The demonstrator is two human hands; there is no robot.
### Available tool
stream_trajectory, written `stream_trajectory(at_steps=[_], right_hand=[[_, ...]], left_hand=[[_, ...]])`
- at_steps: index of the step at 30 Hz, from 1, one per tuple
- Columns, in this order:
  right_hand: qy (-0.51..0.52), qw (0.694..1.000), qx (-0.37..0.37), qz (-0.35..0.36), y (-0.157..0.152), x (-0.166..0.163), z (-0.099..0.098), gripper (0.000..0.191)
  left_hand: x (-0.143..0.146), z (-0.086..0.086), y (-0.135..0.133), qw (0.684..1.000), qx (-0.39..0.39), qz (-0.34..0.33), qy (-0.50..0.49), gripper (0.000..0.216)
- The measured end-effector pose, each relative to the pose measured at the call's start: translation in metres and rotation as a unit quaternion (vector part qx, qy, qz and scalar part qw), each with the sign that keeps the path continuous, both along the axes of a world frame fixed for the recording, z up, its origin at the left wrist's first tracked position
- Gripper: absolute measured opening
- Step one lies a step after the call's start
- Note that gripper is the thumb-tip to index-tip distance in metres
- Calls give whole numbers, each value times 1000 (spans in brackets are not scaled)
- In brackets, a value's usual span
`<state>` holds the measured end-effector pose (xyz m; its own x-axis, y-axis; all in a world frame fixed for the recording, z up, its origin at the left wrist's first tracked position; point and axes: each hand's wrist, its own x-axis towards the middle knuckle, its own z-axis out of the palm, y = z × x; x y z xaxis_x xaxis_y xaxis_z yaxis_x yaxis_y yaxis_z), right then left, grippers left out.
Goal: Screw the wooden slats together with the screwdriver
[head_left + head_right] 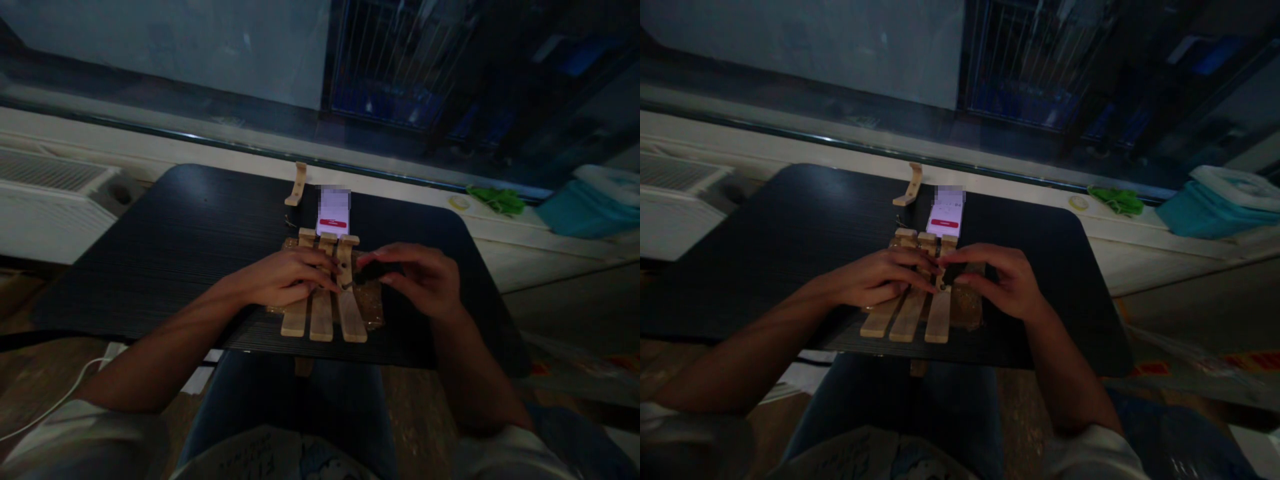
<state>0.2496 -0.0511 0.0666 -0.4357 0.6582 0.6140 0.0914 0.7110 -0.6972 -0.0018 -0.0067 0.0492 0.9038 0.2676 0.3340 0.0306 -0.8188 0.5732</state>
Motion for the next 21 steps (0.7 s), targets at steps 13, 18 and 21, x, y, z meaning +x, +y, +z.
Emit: stream_trajectory(at_steps=[13,18,21], right_hand=[[18,993,97,-67,2,-11,-3,42],[-5,985,142,-100,1,-12,-3,46],[-16,988,136,-72,1,-10,-1,47]], left_hand=[[-1,-3,1,1000,15,7,1,42],[-1,-2,0,1000,11,6,4,42],[-1,-1,0,1000,13,5,4,42]])
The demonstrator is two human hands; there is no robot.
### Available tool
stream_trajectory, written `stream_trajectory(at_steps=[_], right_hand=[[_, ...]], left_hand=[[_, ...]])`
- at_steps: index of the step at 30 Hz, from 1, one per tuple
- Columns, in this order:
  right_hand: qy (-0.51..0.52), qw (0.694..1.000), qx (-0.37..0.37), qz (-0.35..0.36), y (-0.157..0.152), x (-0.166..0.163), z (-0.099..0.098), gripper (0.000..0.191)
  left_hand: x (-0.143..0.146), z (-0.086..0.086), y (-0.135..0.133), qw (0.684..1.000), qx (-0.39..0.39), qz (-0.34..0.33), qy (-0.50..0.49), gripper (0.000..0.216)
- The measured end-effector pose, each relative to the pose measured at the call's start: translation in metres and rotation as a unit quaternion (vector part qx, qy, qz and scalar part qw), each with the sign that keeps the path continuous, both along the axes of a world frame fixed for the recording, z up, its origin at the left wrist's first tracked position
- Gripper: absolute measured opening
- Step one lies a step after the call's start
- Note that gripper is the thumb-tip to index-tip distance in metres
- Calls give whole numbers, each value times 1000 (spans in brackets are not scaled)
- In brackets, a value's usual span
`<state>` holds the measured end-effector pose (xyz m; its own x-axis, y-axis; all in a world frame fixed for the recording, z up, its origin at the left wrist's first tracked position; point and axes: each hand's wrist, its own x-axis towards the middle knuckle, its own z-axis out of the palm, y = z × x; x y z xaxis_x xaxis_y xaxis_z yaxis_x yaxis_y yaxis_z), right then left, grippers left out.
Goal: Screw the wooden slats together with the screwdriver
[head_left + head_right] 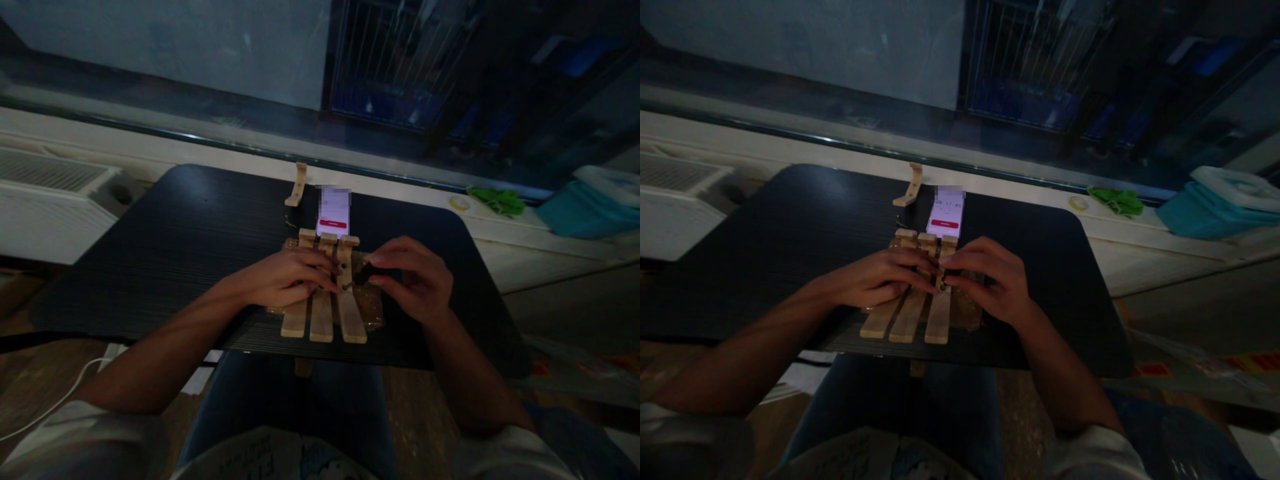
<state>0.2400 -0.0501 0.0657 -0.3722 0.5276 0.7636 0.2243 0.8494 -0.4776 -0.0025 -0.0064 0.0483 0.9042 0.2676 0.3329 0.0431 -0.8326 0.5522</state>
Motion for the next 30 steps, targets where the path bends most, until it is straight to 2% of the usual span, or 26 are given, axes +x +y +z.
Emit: stream_trajectory(at_steps=[7,12,17,24,30], right_hand=[[5,989,-112,92,-1,6,4,43],[37,986,-146,77,-2,7,1,45],[42,991,-122,39,-2,5,-2,42],[47,998,-43,-29,-3,-1,-2,41],[11,1000,0,-28,0,-2,1,41]], left_hand=[[1,0,-1,1000,1,-1,-3,42],[0,0,0,1000,1,-1,-1,41],[0,0,0,1000,-1,-1,2,42],[0,-2,0,1000,1,0,-8,41],[0,-1,0,1000,-2,1,-4,41]])
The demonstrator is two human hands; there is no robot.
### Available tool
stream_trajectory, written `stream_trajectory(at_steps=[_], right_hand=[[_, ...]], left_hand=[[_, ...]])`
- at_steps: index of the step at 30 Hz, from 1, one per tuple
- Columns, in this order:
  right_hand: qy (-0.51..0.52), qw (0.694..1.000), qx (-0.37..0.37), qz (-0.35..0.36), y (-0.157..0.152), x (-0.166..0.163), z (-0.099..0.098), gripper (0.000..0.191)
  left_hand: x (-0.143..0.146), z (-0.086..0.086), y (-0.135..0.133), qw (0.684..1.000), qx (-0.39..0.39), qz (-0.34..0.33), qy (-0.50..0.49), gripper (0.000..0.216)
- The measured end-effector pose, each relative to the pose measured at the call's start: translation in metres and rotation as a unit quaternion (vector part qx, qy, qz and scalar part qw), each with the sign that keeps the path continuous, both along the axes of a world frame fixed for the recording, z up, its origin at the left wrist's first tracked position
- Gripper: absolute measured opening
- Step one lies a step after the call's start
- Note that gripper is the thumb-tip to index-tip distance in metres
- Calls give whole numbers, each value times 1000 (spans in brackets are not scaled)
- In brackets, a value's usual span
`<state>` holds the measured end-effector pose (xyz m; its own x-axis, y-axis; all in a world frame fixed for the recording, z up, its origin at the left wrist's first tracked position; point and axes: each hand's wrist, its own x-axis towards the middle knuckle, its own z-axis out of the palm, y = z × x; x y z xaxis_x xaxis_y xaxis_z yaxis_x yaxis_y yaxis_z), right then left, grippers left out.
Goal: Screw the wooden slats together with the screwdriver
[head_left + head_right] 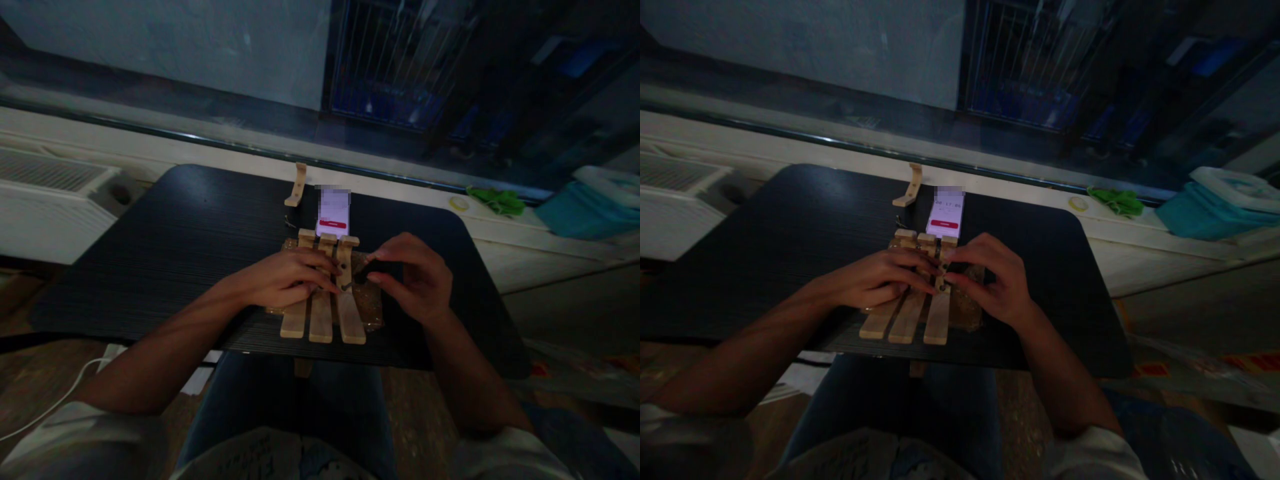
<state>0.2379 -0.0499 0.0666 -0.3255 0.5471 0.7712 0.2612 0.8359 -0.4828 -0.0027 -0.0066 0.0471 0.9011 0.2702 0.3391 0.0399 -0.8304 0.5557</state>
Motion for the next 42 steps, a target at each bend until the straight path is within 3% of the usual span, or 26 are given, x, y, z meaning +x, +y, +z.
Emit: stream_trajectory(at_steps=[4,9,17,35,39,42], right_hand=[[-39,998,-13,40,0,4,5,39],[-44,988,-95,111,-1,9,6,45],[-4,985,-155,70,-3,10,-1,42],[44,998,-33,-35,-2,-6,-9,41],[11,1000,11,-22,-1,-7,-5,42],[-21,1000,3,11,0,-2,0,40]], left_hand=[[0,0,0,1000,2,4,8,41],[0,0,0,1000,3,1,5,41],[0,0,0,1000,12,3,11,43],[0,0,0,1000,8,-1,13,43],[1,0,0,1000,8,0,10,43],[1,0,0,1000,7,-1,10,43]])
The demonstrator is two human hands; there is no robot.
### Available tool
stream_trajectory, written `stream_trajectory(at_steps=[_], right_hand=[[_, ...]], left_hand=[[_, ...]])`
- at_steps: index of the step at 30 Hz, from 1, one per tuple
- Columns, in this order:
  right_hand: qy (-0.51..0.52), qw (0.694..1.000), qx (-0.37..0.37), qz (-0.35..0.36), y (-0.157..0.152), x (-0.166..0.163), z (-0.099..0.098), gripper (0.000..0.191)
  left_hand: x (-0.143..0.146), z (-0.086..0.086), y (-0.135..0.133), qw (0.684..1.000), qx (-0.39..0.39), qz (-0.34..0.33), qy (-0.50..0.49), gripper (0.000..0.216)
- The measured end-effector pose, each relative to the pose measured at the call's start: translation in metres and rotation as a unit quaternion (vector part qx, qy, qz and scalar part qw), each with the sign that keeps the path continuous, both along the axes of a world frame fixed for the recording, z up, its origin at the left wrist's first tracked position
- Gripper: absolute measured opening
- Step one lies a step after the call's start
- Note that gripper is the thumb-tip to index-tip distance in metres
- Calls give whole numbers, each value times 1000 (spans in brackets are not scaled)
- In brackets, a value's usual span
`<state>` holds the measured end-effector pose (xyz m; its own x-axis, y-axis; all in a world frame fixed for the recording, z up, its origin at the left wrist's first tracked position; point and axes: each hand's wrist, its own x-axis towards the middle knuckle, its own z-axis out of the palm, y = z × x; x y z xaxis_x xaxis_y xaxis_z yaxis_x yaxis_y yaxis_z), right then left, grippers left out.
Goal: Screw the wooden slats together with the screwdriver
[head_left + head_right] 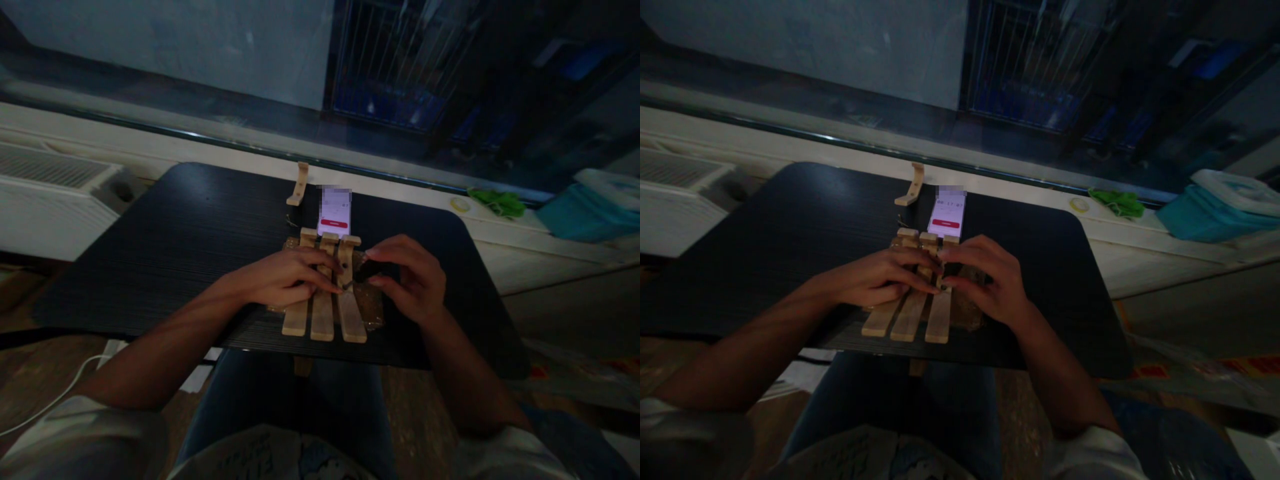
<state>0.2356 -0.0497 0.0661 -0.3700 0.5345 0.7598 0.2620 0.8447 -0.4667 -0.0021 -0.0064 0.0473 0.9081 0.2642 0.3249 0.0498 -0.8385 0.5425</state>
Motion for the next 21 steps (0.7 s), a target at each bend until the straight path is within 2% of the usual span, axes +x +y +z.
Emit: stream_trajectory(at_steps=[4,8,14,18,21], right_hand=[[-19,995,-82,54,-1,8,2,39],[10,991,-128,45,-3,11,0,44],[46,993,-106,8,-3,5,-2,32],[60,996,-59,-32,-2,0,-4,35],[68,996,-47,-26,-1,0,-7,39]], left_hand=[[0,1,0,1000,-2,1,6,43],[0,1,0,1000,1,0,4,43],[0,-1,0,1000,-5,1,5,43],[-1,-2,0,1000,-2,6,9,46],[-1,-1,0,1000,-1,2,2,45]])
